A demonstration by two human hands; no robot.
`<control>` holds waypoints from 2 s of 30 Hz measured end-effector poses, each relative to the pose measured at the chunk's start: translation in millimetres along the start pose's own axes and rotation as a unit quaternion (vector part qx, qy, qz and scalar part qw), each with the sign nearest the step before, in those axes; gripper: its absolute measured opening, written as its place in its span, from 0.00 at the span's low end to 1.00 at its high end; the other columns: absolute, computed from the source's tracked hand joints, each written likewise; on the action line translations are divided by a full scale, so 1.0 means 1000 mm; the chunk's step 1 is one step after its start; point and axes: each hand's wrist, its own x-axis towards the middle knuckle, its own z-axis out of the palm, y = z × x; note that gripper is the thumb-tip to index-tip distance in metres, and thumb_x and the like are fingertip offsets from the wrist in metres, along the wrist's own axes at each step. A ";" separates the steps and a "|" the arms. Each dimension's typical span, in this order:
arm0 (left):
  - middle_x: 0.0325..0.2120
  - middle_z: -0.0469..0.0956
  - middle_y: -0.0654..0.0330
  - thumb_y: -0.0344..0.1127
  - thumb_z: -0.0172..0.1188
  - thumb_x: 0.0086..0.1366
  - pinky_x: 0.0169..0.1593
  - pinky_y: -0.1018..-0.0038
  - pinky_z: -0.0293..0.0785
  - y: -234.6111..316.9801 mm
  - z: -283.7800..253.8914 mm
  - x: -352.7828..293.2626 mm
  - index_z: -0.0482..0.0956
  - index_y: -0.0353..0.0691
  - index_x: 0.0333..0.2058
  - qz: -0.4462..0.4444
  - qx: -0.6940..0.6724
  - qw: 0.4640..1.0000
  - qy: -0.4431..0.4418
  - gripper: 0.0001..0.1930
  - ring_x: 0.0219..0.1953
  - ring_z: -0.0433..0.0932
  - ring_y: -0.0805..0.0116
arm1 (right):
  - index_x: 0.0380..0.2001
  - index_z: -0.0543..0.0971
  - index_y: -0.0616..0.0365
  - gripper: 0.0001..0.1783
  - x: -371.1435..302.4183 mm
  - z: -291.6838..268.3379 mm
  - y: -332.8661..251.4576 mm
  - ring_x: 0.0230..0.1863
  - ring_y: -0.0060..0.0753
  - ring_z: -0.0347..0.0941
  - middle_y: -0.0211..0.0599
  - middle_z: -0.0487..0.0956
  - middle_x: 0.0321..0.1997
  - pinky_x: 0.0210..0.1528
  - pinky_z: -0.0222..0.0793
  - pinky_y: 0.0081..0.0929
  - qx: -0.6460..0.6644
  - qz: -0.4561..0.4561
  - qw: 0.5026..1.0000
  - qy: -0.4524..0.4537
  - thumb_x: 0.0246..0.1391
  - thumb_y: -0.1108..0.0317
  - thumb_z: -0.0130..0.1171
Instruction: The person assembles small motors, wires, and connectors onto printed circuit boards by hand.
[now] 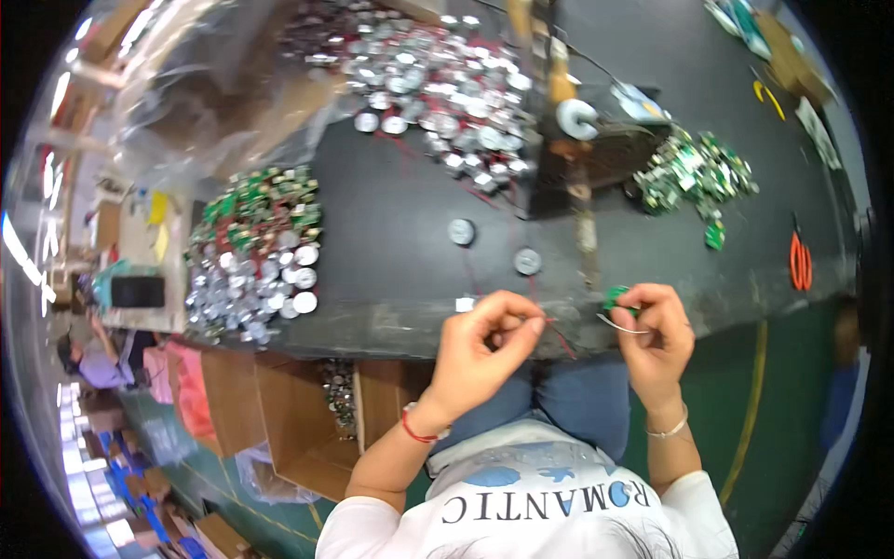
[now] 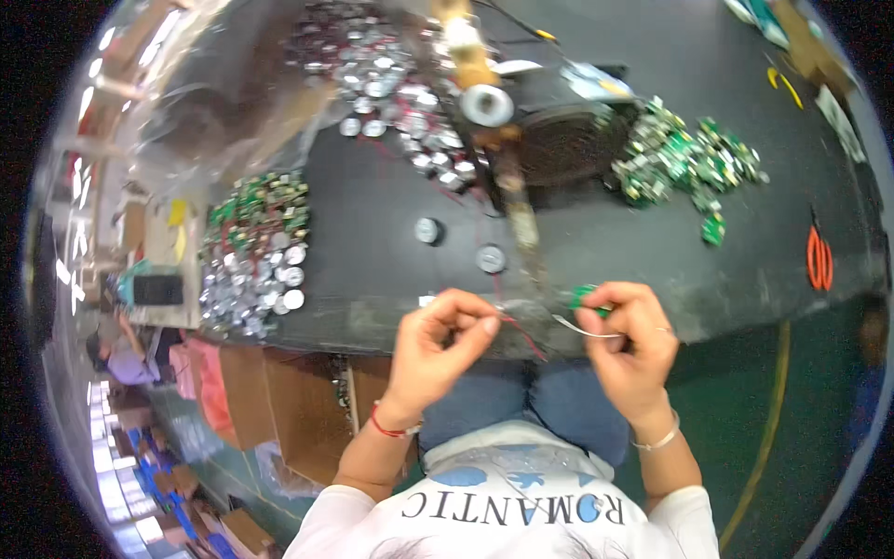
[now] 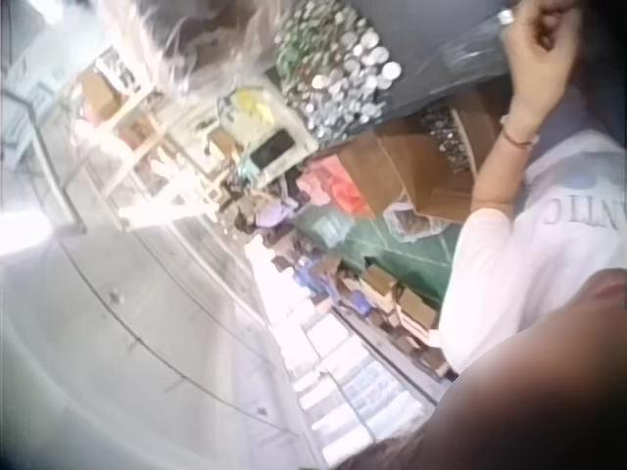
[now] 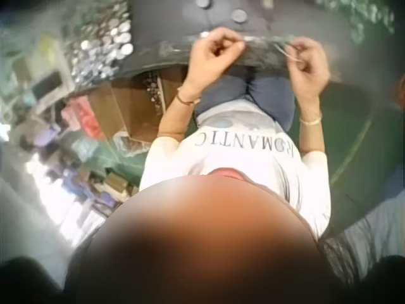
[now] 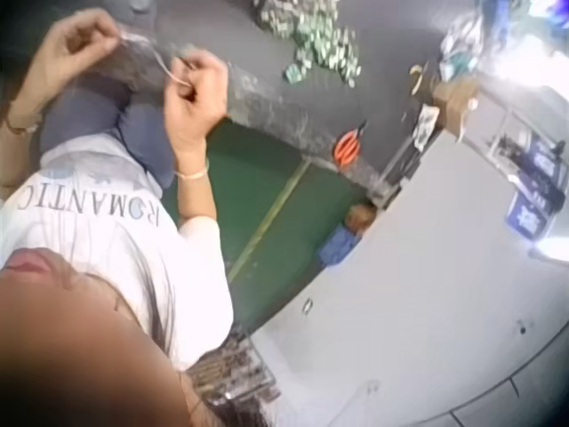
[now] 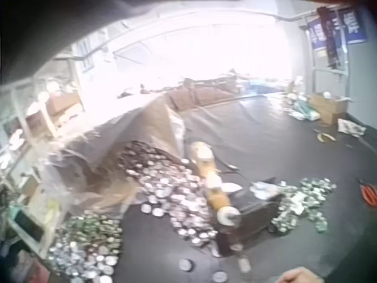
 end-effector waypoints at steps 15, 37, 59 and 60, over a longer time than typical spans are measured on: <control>0.34 0.73 0.62 0.23 0.61 0.58 0.35 0.83 0.62 0.005 0.016 0.020 0.77 0.34 0.31 0.121 -0.008 0.992 -0.019 0.02 0.31 0.67 0.81 | 0.21 0.71 0.63 0.04 0.003 0.004 -0.009 0.37 0.38 0.78 0.50 0.80 0.37 0.39 0.74 0.29 0.157 -0.043 0.985 -0.053 0.42 0.81 0.55; 0.38 0.74 0.59 0.21 0.57 0.62 0.34 0.87 0.64 0.020 0.030 0.025 0.71 0.32 0.34 0.072 -0.179 0.981 -0.014 0.04 0.31 0.69 0.85 | 0.21 0.72 0.61 0.06 0.020 0.007 -0.012 0.33 0.34 0.78 0.45 0.80 0.33 0.35 0.75 0.25 0.095 -0.088 0.992 0.001 0.40 0.81 0.58; 0.37 0.74 0.61 0.20 0.57 0.59 0.34 0.86 0.62 0.019 0.024 0.025 0.73 0.32 0.33 0.079 -0.066 0.994 -0.049 0.04 0.29 0.65 0.84 | 0.21 0.72 0.61 0.07 0.016 0.009 -0.005 0.28 0.32 0.76 0.40 0.79 0.27 0.30 0.73 0.24 0.088 -0.099 0.991 0.013 0.39 0.82 0.59; 0.37 0.74 0.61 0.20 0.57 0.59 0.34 0.86 0.62 0.021 0.024 0.026 0.73 0.32 0.33 0.080 -0.065 0.993 -0.050 0.04 0.29 0.65 0.84 | 0.21 0.72 0.61 0.07 0.017 0.009 -0.005 0.27 0.32 0.76 0.39 0.79 0.27 0.29 0.73 0.23 0.088 -0.102 0.991 0.016 0.39 0.82 0.59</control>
